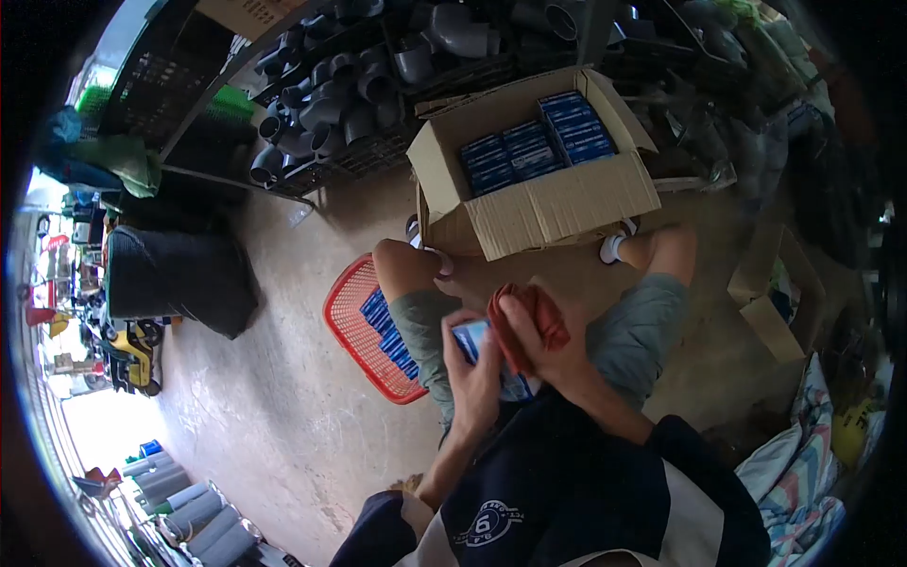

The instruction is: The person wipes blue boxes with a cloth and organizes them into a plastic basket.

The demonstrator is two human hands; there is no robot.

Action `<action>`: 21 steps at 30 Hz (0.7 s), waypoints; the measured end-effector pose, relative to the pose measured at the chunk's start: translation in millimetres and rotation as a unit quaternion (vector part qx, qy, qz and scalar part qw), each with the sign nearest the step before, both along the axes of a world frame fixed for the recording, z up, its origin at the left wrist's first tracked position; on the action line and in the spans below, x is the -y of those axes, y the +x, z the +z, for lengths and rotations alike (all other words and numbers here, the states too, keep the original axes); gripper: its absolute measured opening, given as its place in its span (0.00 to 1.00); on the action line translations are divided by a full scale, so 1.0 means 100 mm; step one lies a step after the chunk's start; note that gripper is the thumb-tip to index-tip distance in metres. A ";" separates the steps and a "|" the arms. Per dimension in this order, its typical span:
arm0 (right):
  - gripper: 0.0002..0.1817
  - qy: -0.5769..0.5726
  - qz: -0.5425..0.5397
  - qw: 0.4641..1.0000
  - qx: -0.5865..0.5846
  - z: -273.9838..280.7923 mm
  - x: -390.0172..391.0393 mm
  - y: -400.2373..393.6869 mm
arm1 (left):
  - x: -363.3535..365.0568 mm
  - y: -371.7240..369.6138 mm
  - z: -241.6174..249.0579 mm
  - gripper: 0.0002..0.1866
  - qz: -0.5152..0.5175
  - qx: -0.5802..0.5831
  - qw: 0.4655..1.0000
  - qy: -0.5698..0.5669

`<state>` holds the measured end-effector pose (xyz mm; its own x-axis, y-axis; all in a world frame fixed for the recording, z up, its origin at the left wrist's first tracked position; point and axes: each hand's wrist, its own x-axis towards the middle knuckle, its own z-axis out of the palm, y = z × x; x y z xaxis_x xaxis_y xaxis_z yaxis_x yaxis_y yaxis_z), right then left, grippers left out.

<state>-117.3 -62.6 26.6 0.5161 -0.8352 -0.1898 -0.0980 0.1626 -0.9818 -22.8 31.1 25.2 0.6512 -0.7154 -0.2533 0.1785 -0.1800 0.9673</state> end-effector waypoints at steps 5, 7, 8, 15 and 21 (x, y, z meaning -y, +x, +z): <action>0.13 -0.053 0.059 0.995 0.058 -0.16 -0.22 -0.21 | 0.18 0.17 0.03 0.12 0.092 -0.075 0.993 -0.014; 0.14 0.007 0.018 0.997 0.069 -0.19 -0.21 -0.22 | 0.04 0.13 -0.01 0.15 0.025 -0.169 0.985 -0.033; 0.14 0.014 -0.032 0.997 0.067 -0.20 -0.18 -0.18 | 0.05 0.09 -0.04 0.17 0.004 -0.140 0.989 -0.049; 0.15 -0.026 -0.052 0.994 0.096 -0.09 -0.05 -0.15 | 0.15 0.04 -0.08 0.32 -0.069 -0.082 0.994 -0.006; 0.14 -0.160 -0.016 0.986 0.035 -0.23 -0.01 -0.08 | 0.18 -0.03 -0.08 0.30 -0.064 0.013 0.998 0.008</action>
<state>-125.7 -61.1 3.1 0.4917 -0.8623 0.1210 -0.0287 -0.1549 -0.9875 -25.9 13.2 17.2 0.5610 -0.7895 -0.2491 0.1277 -0.2147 0.9683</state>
